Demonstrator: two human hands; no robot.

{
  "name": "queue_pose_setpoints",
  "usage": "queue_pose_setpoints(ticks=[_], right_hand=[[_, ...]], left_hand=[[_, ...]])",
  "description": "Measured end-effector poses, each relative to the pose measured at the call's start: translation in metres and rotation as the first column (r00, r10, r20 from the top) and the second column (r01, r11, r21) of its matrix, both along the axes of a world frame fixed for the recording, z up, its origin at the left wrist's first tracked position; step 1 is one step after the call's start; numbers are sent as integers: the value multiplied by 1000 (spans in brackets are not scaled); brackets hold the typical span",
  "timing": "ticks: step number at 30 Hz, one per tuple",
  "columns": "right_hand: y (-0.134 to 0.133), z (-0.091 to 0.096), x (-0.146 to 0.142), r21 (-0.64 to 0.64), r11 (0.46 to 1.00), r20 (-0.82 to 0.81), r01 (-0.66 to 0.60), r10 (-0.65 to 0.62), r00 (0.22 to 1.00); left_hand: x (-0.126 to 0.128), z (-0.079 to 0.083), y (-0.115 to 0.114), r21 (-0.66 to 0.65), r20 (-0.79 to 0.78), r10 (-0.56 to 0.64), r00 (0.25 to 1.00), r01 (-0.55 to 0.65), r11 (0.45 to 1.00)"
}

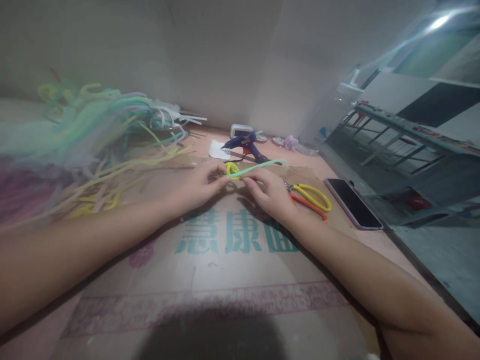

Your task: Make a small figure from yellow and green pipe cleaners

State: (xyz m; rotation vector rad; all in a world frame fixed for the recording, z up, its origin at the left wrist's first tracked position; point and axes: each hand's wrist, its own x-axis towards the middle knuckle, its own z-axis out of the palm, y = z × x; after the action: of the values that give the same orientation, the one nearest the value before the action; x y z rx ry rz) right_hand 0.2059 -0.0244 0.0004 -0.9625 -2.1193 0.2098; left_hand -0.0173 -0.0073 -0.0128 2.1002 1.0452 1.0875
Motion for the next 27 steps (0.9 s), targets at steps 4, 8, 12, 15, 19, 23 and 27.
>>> queue_pose_setpoints(ticks=[4, 8, 12, 15, 19, 23, 27], right_hand=[[5, 1, -1, -135, 988, -57, 79, -88, 995], [5, 1, 0, -326, 945, -216, 13, -88, 972], [3, 1, 1, -326, 943, -188, 66, -133, 973], [2, 1, 2, -259, 957, -129, 134, -172, 977], [1, 3, 1, -215, 966, -120, 144, -173, 978], [1, 3, 1, -197, 970, -119, 146, -172, 978], [0, 4, 1, -193, 970, -115, 146, -170, 979]], left_hand=[[0, 2, -1, 43, -16, -14, 1000, 14, 999], [1, 3, -4, 77, -52, -31, 998, 35, 996], [2, 4, -5, 66, -62, -32, 998, 36, 997], [2, 5, -5, 56, -67, -50, 997, 54, 997], [3, 6, -5, 58, -75, -73, 994, 78, 995], [3, 5, -5, 70, -83, -79, 993, 85, 994], [2, 4, -4, 84, -98, -62, 993, 71, 994]])
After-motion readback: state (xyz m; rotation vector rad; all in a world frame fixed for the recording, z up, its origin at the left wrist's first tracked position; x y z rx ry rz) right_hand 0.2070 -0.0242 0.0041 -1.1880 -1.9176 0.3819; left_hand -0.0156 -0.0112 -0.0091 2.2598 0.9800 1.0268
